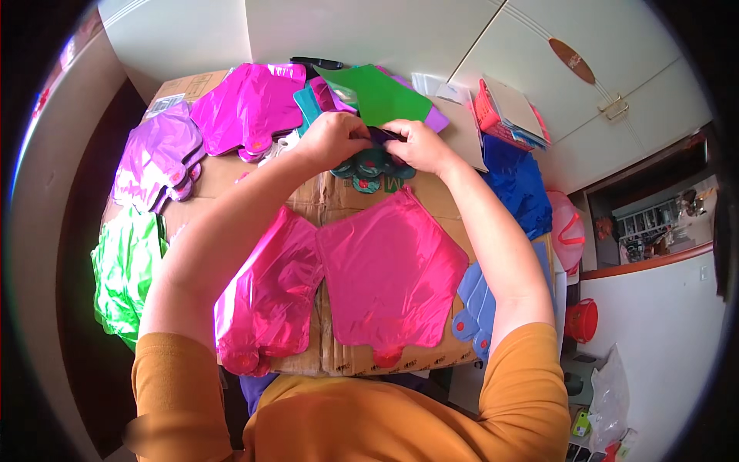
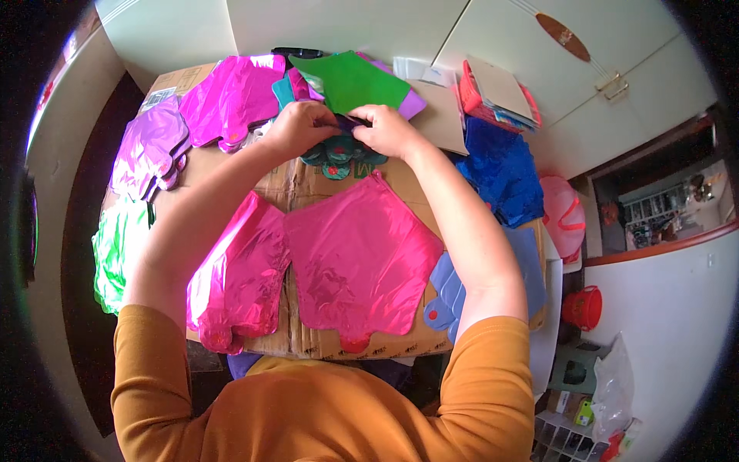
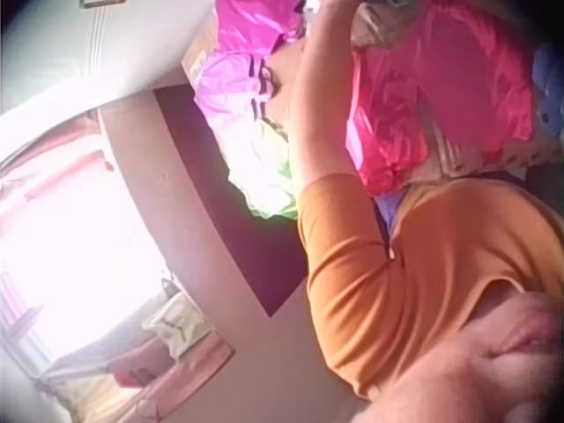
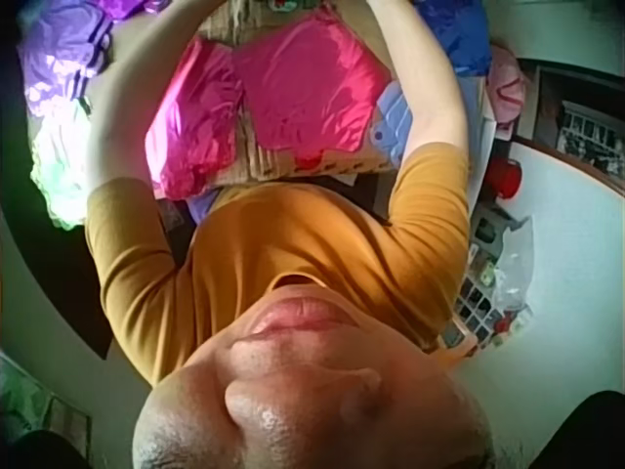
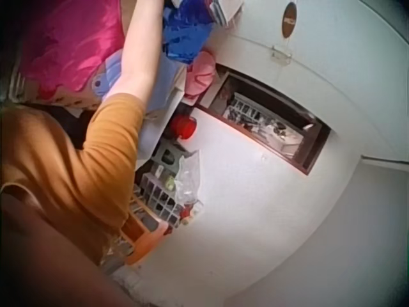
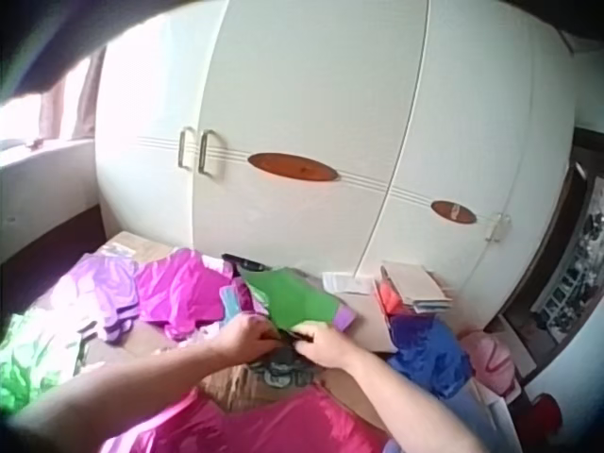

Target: Folding colorful star-shaped plastic bags and inserting them into cardboard packaging sleeves.

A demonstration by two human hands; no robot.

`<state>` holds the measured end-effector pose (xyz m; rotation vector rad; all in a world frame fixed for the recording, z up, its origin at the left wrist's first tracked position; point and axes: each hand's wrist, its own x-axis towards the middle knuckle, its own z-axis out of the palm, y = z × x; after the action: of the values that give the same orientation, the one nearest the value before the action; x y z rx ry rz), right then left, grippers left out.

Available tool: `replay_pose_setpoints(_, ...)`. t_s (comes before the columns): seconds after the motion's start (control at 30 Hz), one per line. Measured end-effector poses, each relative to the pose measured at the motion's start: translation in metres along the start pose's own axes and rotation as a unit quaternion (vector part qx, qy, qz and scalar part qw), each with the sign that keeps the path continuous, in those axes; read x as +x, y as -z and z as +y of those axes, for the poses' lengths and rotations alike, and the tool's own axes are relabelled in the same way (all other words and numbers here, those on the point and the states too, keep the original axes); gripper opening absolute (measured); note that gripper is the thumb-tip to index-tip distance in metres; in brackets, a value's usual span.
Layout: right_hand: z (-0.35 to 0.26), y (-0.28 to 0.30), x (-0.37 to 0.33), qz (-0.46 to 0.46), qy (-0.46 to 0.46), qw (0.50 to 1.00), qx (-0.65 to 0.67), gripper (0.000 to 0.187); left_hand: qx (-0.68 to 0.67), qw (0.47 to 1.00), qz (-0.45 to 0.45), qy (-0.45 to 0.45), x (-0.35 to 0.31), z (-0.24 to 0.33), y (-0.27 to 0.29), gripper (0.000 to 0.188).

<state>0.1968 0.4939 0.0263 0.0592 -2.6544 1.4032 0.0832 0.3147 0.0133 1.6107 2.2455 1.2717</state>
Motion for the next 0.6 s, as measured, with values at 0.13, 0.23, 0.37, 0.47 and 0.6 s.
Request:
replay_pose_setpoints(0.13, -0.009, -0.002, -0.002, 0.012, 0.037, 0.999, 0.030, 0.039, 0.060, 0.986, 0.095, -0.123, 0.005, -0.004, -0.007, 0.015)
replay_pose_setpoints(0.23, 0.000, -0.009, -0.002, 0.104, 0.048, 0.990, -0.084, 0.035, 0.138, 0.954, 0.137, -0.229, 0.011, 0.005, -0.005, 0.017)
replay_pose_setpoints(0.37, 0.008, -0.021, 0.001, 0.212, 0.010, 0.968, -0.133, 0.029, 0.261, 0.890, 0.112, -0.358, -0.002, 0.011, 0.006, 0.019)
replay_pose_setpoints(0.47, 0.007, -0.018, 0.009, 0.247, -0.028, 0.967, -0.055, 0.025, 0.288, 0.914, -0.039, -0.284, -0.023, 0.007, 0.009, 0.020)
replay_pose_setpoints(0.6, 0.009, 0.001, 0.021, 0.224, -0.053, 0.972, -0.038, 0.026, 0.238, 0.966, -0.021, -0.096, -0.018, -0.003, 0.006, 0.049)
